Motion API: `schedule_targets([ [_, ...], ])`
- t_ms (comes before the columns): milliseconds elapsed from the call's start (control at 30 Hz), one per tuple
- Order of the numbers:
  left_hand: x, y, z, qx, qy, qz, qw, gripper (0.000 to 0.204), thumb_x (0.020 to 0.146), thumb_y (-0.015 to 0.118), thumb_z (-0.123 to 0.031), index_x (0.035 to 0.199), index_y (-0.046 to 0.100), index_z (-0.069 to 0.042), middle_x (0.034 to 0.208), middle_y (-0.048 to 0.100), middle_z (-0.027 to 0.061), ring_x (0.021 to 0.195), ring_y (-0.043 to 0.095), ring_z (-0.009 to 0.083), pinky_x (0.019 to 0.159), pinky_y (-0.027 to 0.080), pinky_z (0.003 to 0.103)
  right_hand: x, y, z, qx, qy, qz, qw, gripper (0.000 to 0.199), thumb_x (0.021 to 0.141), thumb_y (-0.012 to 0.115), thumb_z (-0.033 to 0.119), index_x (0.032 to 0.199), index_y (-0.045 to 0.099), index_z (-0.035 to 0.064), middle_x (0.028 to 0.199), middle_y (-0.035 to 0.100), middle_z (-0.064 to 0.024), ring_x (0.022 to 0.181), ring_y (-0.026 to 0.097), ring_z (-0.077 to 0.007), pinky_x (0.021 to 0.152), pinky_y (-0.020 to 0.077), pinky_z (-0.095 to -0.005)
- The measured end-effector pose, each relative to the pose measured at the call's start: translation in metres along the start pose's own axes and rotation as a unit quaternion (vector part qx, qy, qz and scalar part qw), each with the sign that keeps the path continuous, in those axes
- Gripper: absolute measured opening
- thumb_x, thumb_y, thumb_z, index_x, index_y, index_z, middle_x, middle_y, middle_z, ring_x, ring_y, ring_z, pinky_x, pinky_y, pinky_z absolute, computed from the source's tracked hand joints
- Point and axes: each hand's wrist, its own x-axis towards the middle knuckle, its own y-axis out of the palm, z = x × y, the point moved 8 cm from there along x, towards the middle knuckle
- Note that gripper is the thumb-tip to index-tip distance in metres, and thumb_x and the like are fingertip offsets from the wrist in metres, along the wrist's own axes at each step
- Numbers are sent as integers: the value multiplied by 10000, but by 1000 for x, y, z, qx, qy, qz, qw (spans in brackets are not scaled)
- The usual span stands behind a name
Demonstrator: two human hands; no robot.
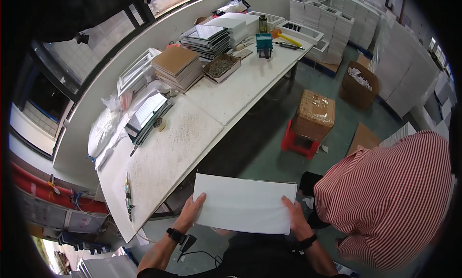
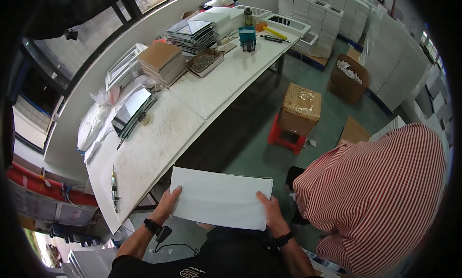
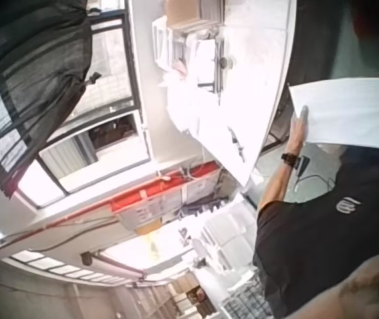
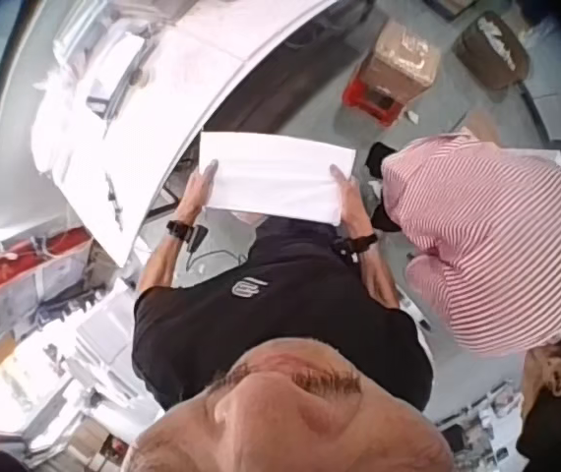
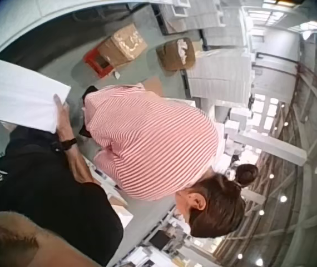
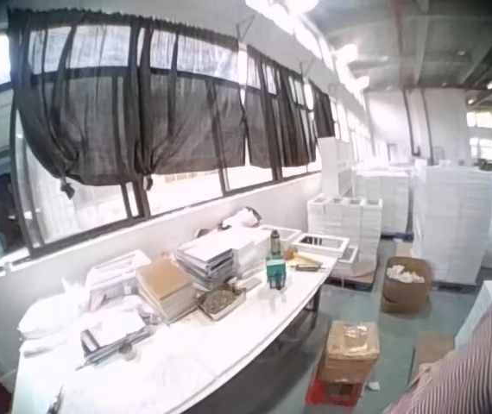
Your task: The person repeatedly picks up white rectangular panels from a storage rack and places them onto a stack on a workbench. The person walks back and forth between the rack and the table, handling the panels one by one.
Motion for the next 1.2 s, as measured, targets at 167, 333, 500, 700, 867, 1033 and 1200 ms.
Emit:
schedule_targets([
  [167, 52, 10, -275, 208, 158, 64, 963, 921, 972, 549, -619, 1531, 275, 60, 1391, 545, 203, 1269, 536, 270, 1109, 384, 371, 61, 44, 96, 193, -127, 44, 972, 598, 1003, 598, 437, 1425, 466, 35, 1344, 585, -105, 1211, 584, -262, 1029, 487, -432],
  [333, 108, 7, -248, -131, 319, -86, 935, 824, 1014, 447, -630, 1594, 215, -92, 1587, 358, 150, 1419, 417, 301, 1171, 326, 465, 128, 144, 222, 257, -190, 87, 944, 644, 1014, 553, 490, 1473, 420, 58, 1410, 535, -110, 1282, 534, -289, 1080, 445, -449],
  [500, 216, 109, -326, -275, 316, 9, 908, 686, 1042, 564, -403, 1532, 252, -37, 1475, 424, 117, 1339, 439, 228, 1109, 388, 385, 215, 217, 310, 254, -238, 94, 933, 637, 1030, 515, 489, 1477, 412, 47, 1427, 521, -129, 1286, 530, -307, 1092, 436, -447],
  [700, 338, 71, -418, -297, 332, -14, 895, 603, 1042, 590, -322, 1452, 332, 36, 1383, 505, 148, 1253, 495, 214, 1083, 401, 353, 316, 280, 380, 186, -248, 38, 950, 604, 1041, 496, 468, 1463, 444, 39, 1429, 540, -120, 1288, 540, -279, 1096, 434, -399],
  [867, 463, 34, -478, -322, 342, -37, 882, 564, 1025, 616, -297, 1416, 381, 35, 1348, 541, 142, 1216, 531, 207, 1066, 419, 354, 398, 342, 444, 124, -282, 45, 950, 576, 1014, 575, 420, 1438, 470, 45, 1406, 558, -107, 1279, 545, -272, 1088, 442, -409],
  [1033, 566, -23, -566, -351, 350, -16, 868, 557, 1008, 624, -321, 1354, 435, 73, 1281, 576, 156, 1150, 565, 209, 1010, 454, 346, 531, 403, 502, 146, -241, 89, 955, 558, 991, 629, 360, 1422, 482, 37, 1403, 560, -101, 1275, 548, -264, 1094, 434, -395],
  [1200, 693, -74, -599, -382, 280, -6, 881, 593, 977, 649, -388, 1274, 488, 100, 1180, 613, 164, 1068, 593, 205, 960, 479, 365, 646, 459, 546, 119, -249, 90, 957, 525, 973, 665, 327, 1373, 522, 19, 1344, 595, -99, 1253, 560, -245, 1085, 434, -378],
])
